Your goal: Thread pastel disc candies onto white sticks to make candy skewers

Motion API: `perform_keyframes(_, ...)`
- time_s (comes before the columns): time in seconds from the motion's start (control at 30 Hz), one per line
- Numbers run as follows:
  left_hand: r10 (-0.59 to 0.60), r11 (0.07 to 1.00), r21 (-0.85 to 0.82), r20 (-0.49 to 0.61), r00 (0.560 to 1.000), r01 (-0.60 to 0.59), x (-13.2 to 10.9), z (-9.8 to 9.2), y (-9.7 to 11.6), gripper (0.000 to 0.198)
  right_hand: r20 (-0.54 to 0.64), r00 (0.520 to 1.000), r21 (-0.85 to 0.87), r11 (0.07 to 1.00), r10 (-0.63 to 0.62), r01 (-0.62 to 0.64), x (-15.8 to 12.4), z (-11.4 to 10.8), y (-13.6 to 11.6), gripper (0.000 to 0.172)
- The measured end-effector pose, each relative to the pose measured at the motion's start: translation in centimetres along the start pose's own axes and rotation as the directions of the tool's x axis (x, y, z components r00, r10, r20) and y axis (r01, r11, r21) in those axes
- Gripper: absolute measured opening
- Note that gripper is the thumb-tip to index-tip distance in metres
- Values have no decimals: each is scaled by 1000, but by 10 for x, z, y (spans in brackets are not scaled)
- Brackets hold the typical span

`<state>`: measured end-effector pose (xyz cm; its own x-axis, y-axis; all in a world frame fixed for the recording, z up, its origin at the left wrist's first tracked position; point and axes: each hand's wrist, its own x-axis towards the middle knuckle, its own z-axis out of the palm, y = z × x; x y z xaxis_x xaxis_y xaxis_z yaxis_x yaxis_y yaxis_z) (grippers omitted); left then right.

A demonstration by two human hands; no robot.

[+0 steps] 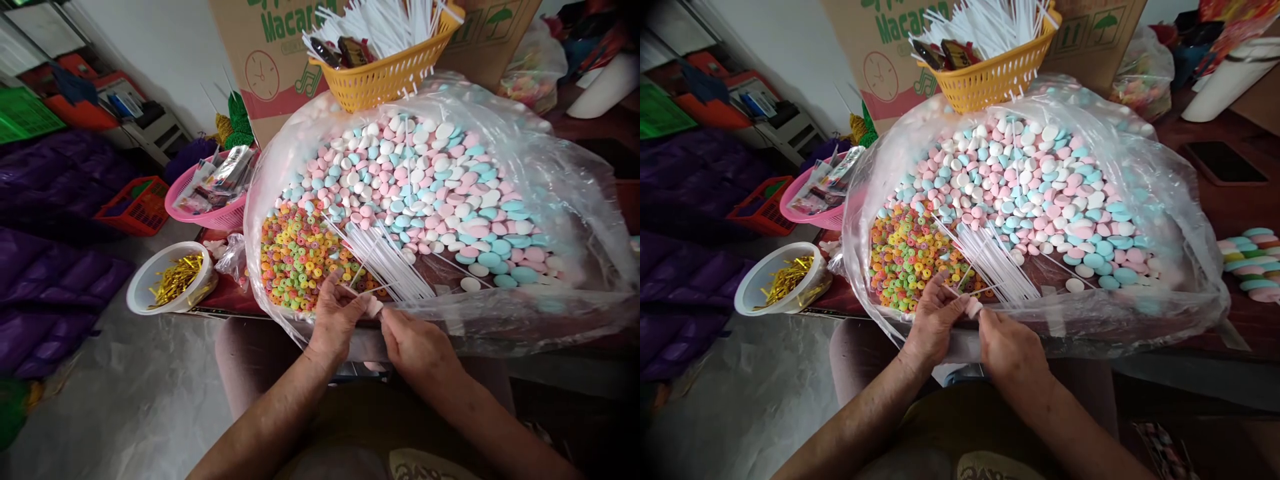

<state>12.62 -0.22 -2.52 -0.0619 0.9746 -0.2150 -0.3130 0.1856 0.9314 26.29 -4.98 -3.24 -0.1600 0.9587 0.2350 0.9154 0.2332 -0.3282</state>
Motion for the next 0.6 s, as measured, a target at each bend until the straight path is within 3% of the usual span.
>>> perform_keyframes(0.07,174,942,294,-7,985,-164,11,-6,11,47,-91,996,184,983,11,6,4,2,9,27)
perform_keyframes(0.1,273,832,496,24,962,-249,19,-9,18,36,-110,994,262,965,26,4,5,2,13,29)
perform_keyframes(0.13,315,657,687,125,941,-311,28,-12,25,25,-108,994,318,948,36,0,6,1,16,30)
perform_keyframes(0.2,266,298,884,285,921,-360,43,-17,35,13,-81,996,365,931,28,4,7,-2,18,33)
perform_keyframes(0.23,229,185,912,323,918,-366,48,-19,38,13,-80,997,364,931,13,17,7,-3,18,33)
perform_keyframes(0.27,215,148,919,331,919,-366,51,-20,40,14,-86,996,353,935,6,25,6,-4,18,33)
perform_keyframes(0.3,217,189,912,323,921,-364,52,-21,41,14,-98,995,334,942,5,29,5,-4,17,33)
perform_keyframes(0.37,161,457,823,297,941,-337,48,-24,43,13,-117,993,298,954,-1,36,3,-5,16,31)
perform_keyframes(0.43,18,758,623,272,962,-190,38,-25,44,19,-101,995,265,963,-25,51,2,-6,14,28)
perform_keyframes(0.47,-47,850,517,257,965,-96,31,-25,44,23,-90,995,237,970,-34,54,1,-6,13,27)
perform_keyframes(0.53,-115,933,359,198,973,37,20,-22,43,30,-67,997,150,988,-34,44,2,-7,10,24)
perform_keyframes(0.6,-124,956,279,115,986,88,12,-17,40,33,-53,998,55,998,-27,30,2,-7,7,24)
